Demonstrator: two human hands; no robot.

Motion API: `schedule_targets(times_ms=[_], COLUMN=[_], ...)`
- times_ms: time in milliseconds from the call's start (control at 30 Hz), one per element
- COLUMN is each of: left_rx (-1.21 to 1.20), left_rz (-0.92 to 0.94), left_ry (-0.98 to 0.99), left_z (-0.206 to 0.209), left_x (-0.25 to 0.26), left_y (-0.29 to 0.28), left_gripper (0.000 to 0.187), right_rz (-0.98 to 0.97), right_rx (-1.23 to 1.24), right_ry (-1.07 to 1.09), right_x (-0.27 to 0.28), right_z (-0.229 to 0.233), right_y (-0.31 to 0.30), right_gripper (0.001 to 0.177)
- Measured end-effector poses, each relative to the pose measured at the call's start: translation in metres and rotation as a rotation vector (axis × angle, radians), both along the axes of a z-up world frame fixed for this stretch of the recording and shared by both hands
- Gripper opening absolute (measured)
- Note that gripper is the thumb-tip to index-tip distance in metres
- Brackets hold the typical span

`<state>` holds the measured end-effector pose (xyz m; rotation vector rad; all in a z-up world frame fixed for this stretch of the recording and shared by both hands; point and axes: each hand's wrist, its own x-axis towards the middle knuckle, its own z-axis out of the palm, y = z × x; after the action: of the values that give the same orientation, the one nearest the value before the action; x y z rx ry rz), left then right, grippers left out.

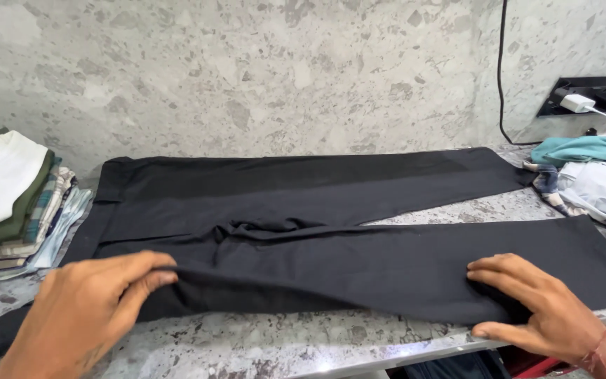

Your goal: Folding a pair of black trousers and a white tank top on a counter.

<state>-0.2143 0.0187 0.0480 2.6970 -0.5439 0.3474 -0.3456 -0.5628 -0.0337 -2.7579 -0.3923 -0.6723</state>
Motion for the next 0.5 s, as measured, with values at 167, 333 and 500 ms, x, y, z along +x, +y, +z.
schedule_targets(times_ms=[167,333,500], left_rx=[0.157,0.308,0.445], left_rz=[0.041,0.004,-0.224], left_ry=[-0.252,-0.206,0.169], left_z=[0.021,0.046,0.002], left_x=[0.014,0.035,0.097], left_y=[-0.009,-0.002,0.066], left_gripper=[0.033,0.052,0.073], right_rz=[-0.007,-0.413,-0.689], right_rx=[-0.166,-0.108,-0.103], right_ry=[-0.037,0.013,0.379], right_x=[0.0,0.008,0.021], right_z=[-0.016,-0.005,-0.012], right_y=[-0.039,-0.11,-0.186], right_gripper=[0.056,0.062,0.053])
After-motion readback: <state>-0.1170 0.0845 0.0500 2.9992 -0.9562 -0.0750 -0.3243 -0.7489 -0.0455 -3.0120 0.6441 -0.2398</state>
